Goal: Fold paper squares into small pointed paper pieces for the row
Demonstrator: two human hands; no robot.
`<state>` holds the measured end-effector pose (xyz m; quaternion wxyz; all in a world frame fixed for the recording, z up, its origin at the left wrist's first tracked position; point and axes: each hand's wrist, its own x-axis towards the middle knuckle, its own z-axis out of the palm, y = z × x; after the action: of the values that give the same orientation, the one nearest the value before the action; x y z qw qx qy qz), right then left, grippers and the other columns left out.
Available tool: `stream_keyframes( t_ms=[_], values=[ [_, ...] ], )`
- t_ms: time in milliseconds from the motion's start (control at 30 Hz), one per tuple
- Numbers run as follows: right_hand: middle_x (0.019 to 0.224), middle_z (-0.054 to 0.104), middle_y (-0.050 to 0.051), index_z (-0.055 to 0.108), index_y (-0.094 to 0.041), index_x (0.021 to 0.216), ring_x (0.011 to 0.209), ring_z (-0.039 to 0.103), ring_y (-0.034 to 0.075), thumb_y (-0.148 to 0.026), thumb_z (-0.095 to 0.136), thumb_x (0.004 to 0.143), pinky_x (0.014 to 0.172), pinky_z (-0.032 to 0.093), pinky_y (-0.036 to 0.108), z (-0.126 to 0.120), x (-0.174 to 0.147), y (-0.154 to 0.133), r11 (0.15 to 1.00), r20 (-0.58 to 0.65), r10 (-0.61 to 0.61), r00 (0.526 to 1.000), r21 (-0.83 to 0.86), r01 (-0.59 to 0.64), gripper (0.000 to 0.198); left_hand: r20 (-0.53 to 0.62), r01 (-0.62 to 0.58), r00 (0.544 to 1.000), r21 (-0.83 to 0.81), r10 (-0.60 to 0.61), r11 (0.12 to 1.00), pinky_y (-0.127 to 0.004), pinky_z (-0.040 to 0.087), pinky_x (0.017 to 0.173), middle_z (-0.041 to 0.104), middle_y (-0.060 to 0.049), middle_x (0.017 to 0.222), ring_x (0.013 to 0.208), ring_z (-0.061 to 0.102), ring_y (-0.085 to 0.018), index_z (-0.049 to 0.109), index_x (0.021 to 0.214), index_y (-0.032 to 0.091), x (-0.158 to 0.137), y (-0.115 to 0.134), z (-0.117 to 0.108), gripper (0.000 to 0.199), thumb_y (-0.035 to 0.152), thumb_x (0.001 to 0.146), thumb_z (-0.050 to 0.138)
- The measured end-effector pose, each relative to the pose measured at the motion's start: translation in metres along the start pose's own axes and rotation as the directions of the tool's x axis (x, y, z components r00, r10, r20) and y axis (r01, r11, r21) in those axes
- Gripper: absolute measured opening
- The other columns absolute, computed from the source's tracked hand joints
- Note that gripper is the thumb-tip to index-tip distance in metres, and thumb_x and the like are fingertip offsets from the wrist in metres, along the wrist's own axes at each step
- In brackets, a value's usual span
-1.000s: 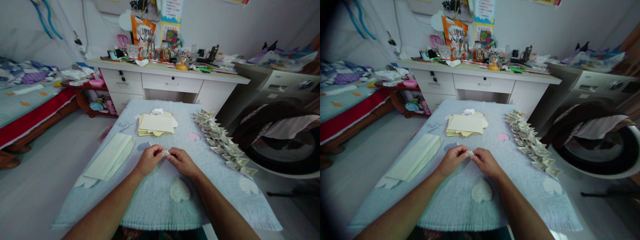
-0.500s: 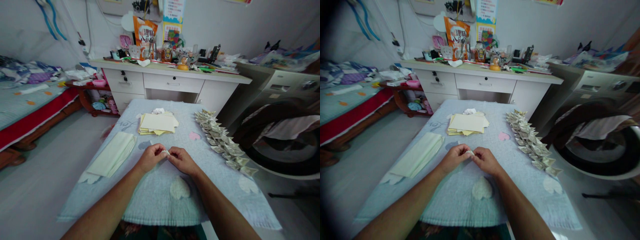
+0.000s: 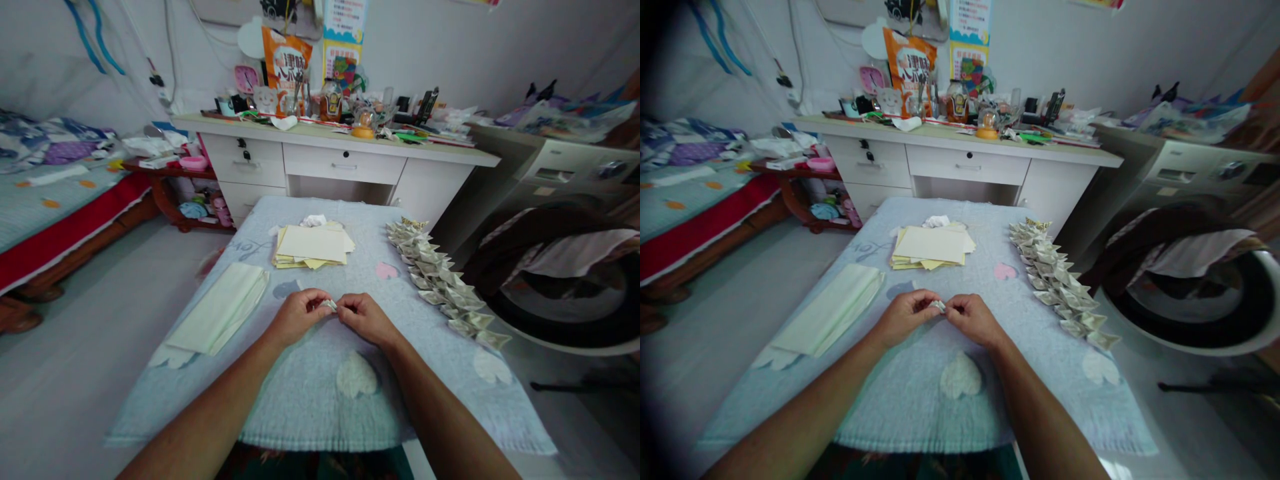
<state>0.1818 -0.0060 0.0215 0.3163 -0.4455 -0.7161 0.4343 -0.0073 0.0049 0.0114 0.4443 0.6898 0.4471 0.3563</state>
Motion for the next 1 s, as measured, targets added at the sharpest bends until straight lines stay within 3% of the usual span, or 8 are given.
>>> stream_keyframes(
  t_ms=[400, 767, 1000],
  values=[
    [0.056, 0.049, -0.004, 0.066, -0.013, 0.067, 0.053, 0.038, 0.008, -0.021, 0.050, 0.079, 0.052, 0.029, 0.020, -0.006, 0.000, 0.003, 0.999, 0.141, -0.014, 0.990, 0.037, 0.009, 0.022, 0.066, -0.020, 0.998, 0.033, 0.018, 0.999, -0.023, 0.041, 0.061, 0.069, -0.002, 0.076, 0.067, 0.057, -0.014, 0.072, 0.088, 0.016, -0.002, 0.002, -0.004, 0.019, 0.029, 0.077, 0.064],
    [0.056, 0.038, -0.006, 0.059, -0.014, 0.065, 0.054, 0.032, 0.007, -0.019, 0.050, 0.076, 0.050, 0.025, 0.019, -0.002, 0.000, 0.002, 0.999, 0.127, 0.023, 0.992, 0.042, -0.029, 0.014, 0.032, -0.044, 0.999, 0.069, 0.042, 0.997, -0.023, 0.042, 0.061, 0.069, -0.002, 0.075, 0.067, 0.057, -0.014, 0.072, 0.081, 0.016, -0.003, 0.014, -0.005, 0.013, 0.024, 0.075, 0.063],
    [0.059, 0.045, -0.004, 0.059, -0.015, 0.067, 0.056, 0.037, 0.008, -0.026, 0.049, 0.082, 0.053, 0.029, 0.020, -0.004, -0.001, -0.001, 0.998, 0.117, 0.005, 0.993, 0.064, -0.012, 0.021, 0.038, 0.017, 0.999, -0.044, -0.015, 0.999, -0.023, 0.041, 0.060, 0.068, -0.003, 0.073, 0.064, 0.057, -0.013, 0.070, 0.085, 0.013, 0.000, 0.004, -0.004, 0.021, 0.031, 0.077, 0.063]
  ],
)
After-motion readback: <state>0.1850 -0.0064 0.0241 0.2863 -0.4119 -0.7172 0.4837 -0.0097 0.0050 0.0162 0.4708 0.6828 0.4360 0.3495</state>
